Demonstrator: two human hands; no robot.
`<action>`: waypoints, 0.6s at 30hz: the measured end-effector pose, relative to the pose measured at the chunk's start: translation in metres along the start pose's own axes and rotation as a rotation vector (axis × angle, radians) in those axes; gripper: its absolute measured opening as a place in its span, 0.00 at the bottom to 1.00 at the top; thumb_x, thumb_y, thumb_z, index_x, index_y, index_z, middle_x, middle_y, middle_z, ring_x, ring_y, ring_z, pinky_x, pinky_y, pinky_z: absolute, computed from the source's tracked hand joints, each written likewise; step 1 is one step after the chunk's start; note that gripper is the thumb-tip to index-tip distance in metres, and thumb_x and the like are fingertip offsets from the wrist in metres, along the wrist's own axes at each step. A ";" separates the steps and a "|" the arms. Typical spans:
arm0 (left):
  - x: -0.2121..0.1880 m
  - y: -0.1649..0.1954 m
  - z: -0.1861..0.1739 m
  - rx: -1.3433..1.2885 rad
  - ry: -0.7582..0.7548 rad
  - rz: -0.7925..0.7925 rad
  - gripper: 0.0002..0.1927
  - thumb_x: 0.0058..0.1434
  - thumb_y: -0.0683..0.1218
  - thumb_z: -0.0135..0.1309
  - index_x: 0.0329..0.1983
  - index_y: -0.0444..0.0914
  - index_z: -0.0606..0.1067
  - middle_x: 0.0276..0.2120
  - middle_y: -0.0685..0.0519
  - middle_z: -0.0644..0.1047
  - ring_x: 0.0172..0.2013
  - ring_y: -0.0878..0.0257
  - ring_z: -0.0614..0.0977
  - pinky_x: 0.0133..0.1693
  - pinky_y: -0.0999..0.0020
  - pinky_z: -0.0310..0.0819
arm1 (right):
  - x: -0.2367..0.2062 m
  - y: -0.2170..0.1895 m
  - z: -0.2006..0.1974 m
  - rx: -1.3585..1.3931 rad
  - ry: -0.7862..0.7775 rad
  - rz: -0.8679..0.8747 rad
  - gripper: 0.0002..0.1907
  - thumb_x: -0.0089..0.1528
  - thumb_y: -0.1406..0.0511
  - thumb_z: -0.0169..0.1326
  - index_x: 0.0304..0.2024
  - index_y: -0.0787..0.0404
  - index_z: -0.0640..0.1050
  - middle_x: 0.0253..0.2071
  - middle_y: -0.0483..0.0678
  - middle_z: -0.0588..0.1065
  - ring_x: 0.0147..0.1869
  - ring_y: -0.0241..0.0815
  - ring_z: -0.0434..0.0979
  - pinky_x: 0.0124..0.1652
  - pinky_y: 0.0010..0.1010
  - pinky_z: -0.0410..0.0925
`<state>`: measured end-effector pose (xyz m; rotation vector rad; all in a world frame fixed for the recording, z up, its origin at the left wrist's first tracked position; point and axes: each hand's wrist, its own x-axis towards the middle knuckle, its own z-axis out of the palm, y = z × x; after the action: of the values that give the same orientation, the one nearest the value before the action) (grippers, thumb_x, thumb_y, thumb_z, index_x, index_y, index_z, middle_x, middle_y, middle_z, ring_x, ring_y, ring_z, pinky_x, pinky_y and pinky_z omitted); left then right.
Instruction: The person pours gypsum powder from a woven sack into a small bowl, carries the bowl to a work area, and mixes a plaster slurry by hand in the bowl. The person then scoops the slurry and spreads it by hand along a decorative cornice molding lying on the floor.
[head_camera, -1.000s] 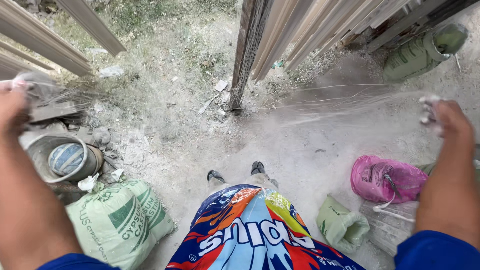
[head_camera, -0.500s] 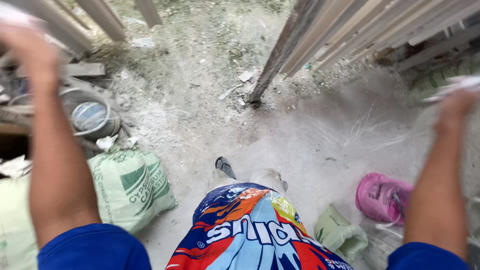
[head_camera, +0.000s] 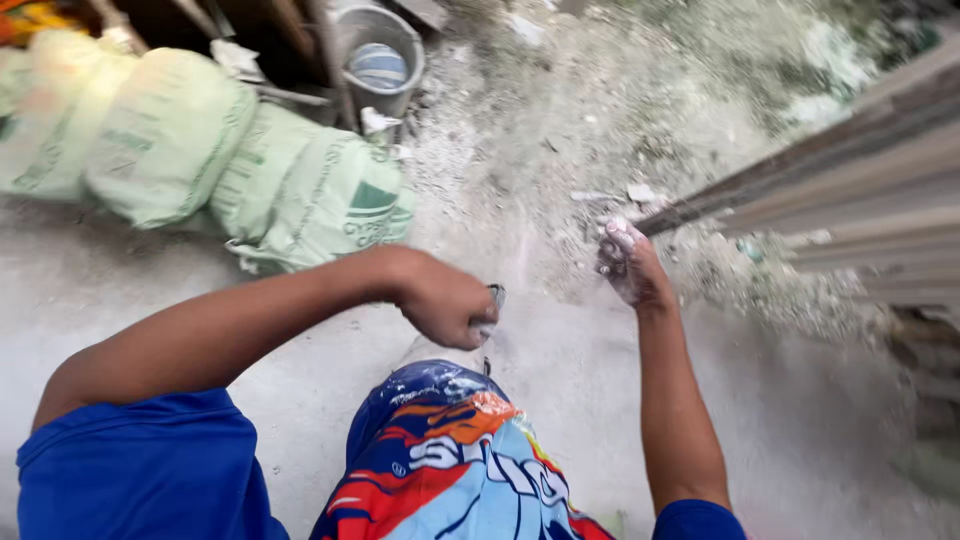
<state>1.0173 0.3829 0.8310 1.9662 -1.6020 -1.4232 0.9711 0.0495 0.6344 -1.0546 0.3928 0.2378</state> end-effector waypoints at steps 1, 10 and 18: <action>-0.022 0.002 -0.009 0.011 0.046 -0.051 0.18 0.59 0.52 0.50 0.40 0.32 0.77 0.36 0.37 0.80 0.39 0.42 0.81 0.44 0.50 0.74 | 0.002 -0.003 0.031 0.111 -0.135 -0.025 0.19 0.71 0.57 0.58 0.61 0.54 0.71 0.35 0.37 0.68 0.29 0.26 0.61 0.29 0.22 0.57; -0.157 -0.002 -0.038 0.028 0.452 -0.246 0.16 0.56 0.48 0.48 0.41 0.34 0.79 0.33 0.39 0.82 0.36 0.45 0.84 0.43 0.53 0.76 | -0.003 -0.029 0.289 -0.036 -1.007 -0.167 0.54 0.55 0.44 0.65 0.72 0.56 0.52 0.56 0.53 0.74 0.33 0.28 0.66 0.33 0.21 0.62; -0.247 -0.099 -0.052 0.085 0.911 -0.042 0.15 0.57 0.49 0.51 0.38 0.32 0.79 0.33 0.42 0.80 0.36 0.48 0.82 0.41 0.53 0.74 | 0.121 0.020 0.390 -0.418 -0.927 -0.212 0.43 0.52 0.63 0.77 0.59 0.71 0.65 0.44 0.50 0.72 0.43 0.36 0.72 0.39 0.28 0.69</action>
<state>1.1370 0.6105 0.9184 2.2003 -1.1793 -0.3193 1.1508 0.4022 0.7364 -1.2580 -0.6255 0.5978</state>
